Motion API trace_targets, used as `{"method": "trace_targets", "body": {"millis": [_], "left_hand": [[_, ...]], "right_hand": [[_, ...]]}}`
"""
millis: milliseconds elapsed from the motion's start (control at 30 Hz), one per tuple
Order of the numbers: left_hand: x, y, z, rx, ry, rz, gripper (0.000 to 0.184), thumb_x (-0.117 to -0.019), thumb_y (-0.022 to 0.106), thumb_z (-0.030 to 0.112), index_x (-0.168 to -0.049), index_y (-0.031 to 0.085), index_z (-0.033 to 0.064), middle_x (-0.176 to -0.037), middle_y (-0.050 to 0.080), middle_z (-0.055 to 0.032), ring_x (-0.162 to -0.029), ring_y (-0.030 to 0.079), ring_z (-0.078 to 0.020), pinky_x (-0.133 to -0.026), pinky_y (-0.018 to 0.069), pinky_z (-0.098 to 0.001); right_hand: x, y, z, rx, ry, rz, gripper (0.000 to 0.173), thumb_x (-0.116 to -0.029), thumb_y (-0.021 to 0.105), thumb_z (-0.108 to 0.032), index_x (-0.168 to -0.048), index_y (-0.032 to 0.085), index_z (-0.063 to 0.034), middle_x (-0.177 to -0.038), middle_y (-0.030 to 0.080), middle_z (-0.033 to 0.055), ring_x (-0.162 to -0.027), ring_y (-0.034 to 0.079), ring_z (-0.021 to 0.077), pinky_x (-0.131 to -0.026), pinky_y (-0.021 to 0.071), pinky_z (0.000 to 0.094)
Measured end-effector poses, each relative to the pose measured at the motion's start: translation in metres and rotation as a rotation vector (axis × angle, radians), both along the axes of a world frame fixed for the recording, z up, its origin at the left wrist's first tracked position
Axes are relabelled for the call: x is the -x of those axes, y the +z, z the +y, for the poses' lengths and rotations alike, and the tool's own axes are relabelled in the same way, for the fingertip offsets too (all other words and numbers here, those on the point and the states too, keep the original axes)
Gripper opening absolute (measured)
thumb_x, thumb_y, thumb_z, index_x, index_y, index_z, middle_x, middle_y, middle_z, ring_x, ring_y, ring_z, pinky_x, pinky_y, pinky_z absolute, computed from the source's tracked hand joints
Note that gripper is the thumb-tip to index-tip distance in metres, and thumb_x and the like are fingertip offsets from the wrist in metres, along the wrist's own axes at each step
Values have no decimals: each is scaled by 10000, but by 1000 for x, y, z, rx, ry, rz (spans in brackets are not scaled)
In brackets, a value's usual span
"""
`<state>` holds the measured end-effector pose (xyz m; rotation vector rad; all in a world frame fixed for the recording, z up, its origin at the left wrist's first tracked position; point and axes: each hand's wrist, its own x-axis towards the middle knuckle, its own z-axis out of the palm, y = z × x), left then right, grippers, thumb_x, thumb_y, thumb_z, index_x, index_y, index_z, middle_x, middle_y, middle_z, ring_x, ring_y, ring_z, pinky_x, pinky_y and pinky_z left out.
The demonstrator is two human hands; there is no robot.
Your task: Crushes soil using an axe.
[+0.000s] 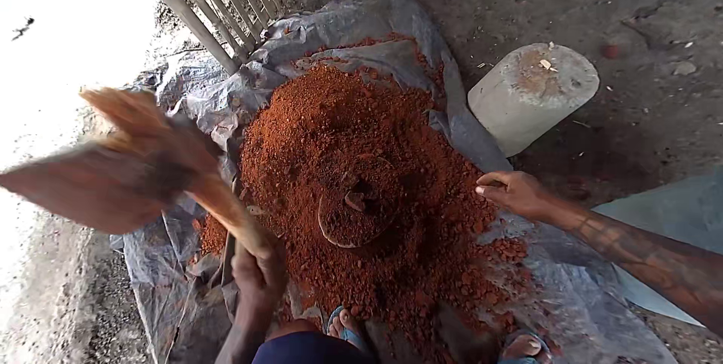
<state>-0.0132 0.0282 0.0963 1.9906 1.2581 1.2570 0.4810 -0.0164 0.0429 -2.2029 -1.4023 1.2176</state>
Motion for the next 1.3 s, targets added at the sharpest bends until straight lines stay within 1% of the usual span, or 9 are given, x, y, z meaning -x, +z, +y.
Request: {"method": "trace_targets", "body": {"millis": [100, 233, 467, 567, 667, 800, 1000, 1133, 1300], "left_hand": [[-1, -45, -31, 238, 27, 581, 630, -1029, 414, 535, -1056, 639, -53, -599, 605, -106, -495, 623, -247, -476, 531, -458], [-22, -84, -26, 1045, -144, 1143, 526, -1074, 375, 543, -1287, 571, 103, -1053, 712, -186, -1035, 702, -394, -869, 545, -606], [-11, -16, -14, 135, 64, 592, 708, -1038, 321, 600, -979, 635, -32, -558, 550, -70, -453, 575, -216, -424, 485, -434], [-17, -8, -3, -111, 106, 415, 773, -1057, 248, 650, -987, 584, -42, -560, 525, -43, -436, 527, -109, -405, 455, -311], [-17, -40, -16, 106, 87, 640, 614, -1044, 403, 495, -1046, 632, -75, -609, 611, -114, -492, 624, -248, -465, 528, -449], [-26, -83, -13, 946, -14, 1140, 516, -1076, 381, 522, -1291, 553, 86, -1037, 718, -185, -1007, 714, -399, -840, 559, -599], [-12, -16, 3, 484, 85, 766, 548, -1060, 443, 478, -1131, 621, -35, -729, 650, -185, -679, 681, -391, -627, 538, -596], [-22, 13, 29, -80, 172, 400, 680, -1064, 334, 567, -1025, 591, -62, -578, 526, -40, -451, 531, -140, -433, 473, -357], [-41, -37, 32, 441, 122, 730, 512, -1063, 462, 414, -1217, 581, -60, -768, 675, -192, -716, 699, -372, -669, 559, -567]], "right_hand": [[5, -5, -1, 5, 30, 15, 356, -1055, 595, -273, -1291, 639, -10, -1191, 680, 217, -1023, 686, 326, -942, 531, 537], [6, -15, -13, 40, 72, 13, 348, -1047, 605, -278, -1271, 652, -15, -1175, 689, 196, -1029, 688, 305, -950, 534, 516], [-7, -22, -28, -7, 34, 3, 320, -1052, 598, -241, -1250, 654, 5, -1174, 676, 224, -1013, 680, 322, -939, 529, 523], [-9, -23, -29, 6, 18, -4, 324, -1055, 592, -242, -1252, 650, 10, -1163, 675, 231, -995, 682, 324, -930, 533, 526], [-5, -21, -25, 17, 23, -7, 312, -1058, 591, -245, -1241, 656, -1, -1132, 682, 213, -962, 680, 301, -899, 537, 508], [-1, -20, -24, 11, 80, -18, 322, -1054, 594, -266, -1251, 661, -21, -1172, 688, 194, -1034, 681, 306, -957, 525, 516], [-8, -18, -32, -3, 44, -10, 327, -1055, 590, -237, -1265, 650, 7, -1195, 675, 227, -1037, 682, 331, -957, 525, 528], [-11, -23, -36, 2, 18, -9, 315, -1055, 592, -232, -1249, 653, 9, -1138, 685, 226, -972, 683, 323, -918, 531, 522], [-4, -14, -26, 12, 54, -24, 325, -1059, 586, -255, -1263, 653, -11, -1183, 679, 211, -1037, 678, 316, -961, 517, 519]]}}
